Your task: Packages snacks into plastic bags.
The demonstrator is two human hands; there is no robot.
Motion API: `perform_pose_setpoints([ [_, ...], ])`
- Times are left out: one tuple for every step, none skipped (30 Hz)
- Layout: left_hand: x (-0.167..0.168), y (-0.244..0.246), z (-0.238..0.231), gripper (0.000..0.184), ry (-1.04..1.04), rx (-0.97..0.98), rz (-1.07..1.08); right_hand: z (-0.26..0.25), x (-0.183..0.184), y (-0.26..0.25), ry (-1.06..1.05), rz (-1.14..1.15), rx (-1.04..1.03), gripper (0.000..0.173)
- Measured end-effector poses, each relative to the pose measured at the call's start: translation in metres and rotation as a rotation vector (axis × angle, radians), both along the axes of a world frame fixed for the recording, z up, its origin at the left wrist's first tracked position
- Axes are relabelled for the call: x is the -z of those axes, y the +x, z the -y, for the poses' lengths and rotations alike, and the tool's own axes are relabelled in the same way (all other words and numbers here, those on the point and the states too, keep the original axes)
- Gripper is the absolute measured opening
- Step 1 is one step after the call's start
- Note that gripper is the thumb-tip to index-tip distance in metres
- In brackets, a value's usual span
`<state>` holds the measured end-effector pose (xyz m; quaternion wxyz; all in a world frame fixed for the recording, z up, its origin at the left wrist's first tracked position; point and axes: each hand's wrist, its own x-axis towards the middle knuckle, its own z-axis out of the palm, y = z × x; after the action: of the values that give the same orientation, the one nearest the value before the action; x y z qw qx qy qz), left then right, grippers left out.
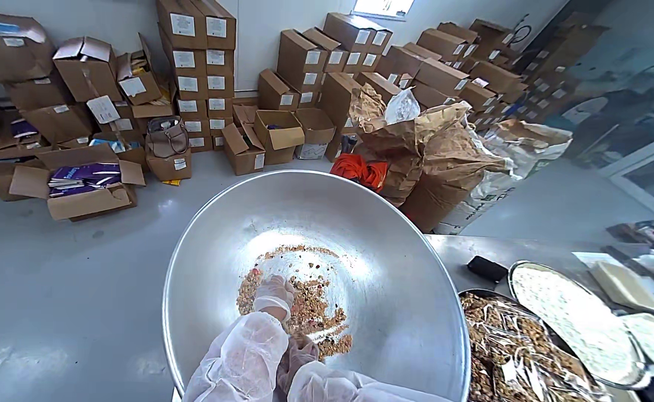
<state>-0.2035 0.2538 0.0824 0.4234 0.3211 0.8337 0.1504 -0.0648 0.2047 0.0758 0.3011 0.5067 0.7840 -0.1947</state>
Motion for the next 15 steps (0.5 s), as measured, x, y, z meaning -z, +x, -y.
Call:
perform_pose_setpoints([
  [0.002,-0.001,-0.001,0.031,0.006,0.018,0.008,-0.015,-0.015,-0.001,-0.256,0.058,-0.165,0.072],
  [0.001,-0.001,-0.002,0.031,0.008,0.038,0.014,-0.029,-0.002,0.007,-0.363,-0.019,-0.373,0.065],
  [-0.002,-0.002,-0.003,0.031,0.011,0.056,0.019,-0.036,0.027,0.022,-0.377,-0.168,-0.520,0.058],
  [-0.003,-0.002,-0.003,0.031,0.014,0.069,0.022,-0.034,0.039,0.023,-0.436,-0.132,-0.472,0.053],
  [-0.001,-0.003,-0.004,0.030,0.018,0.085,0.014,-0.031,0.050,0.023,-0.488,-0.064,-0.387,0.051],
  [0.004,-0.003,-0.004,0.029,0.033,0.098,0.004,-0.030,0.056,0.025,-0.551,-0.031,-0.314,0.050],
  [0.005,-0.004,-0.004,0.028,0.036,0.117,0.004,-0.031,0.056,0.028,-0.626,-0.034,-0.245,0.049],
  [0.002,-0.004,-0.003,0.029,0.020,0.142,0.017,-0.033,0.058,0.035,-0.715,-0.071,-0.159,0.050],
  [-0.001,-0.005,-0.002,0.031,-0.002,0.172,0.029,-0.037,0.056,0.042,-0.807,-0.123,-0.055,0.050],
  [-0.003,-0.005,-0.002,0.032,-0.019,0.200,0.034,-0.040,0.051,0.049,-0.887,-0.185,0.057,0.048],
  [-0.004,-0.004,-0.001,0.033,-0.024,0.215,0.037,-0.046,0.044,0.056,-0.977,-0.267,0.164,0.042],
  [-0.004,-0.004,0.000,0.035,-0.031,0.236,0.032,-0.054,0.042,0.060,-1.073,-0.363,0.263,0.035],
  [-0.004,-0.004,-0.001,0.036,-0.038,0.260,0.028,-0.064,0.035,0.060,-1.150,-0.451,0.329,0.029],
  [-0.004,-0.004,-0.001,0.038,-0.041,0.284,0.025,-0.075,0.030,0.059,-1.193,-0.546,0.384,0.026],
  [-0.002,-0.004,-0.001,0.038,-0.047,0.311,0.020,-0.085,0.025,0.056,-1.220,-0.629,0.440,0.025],
])
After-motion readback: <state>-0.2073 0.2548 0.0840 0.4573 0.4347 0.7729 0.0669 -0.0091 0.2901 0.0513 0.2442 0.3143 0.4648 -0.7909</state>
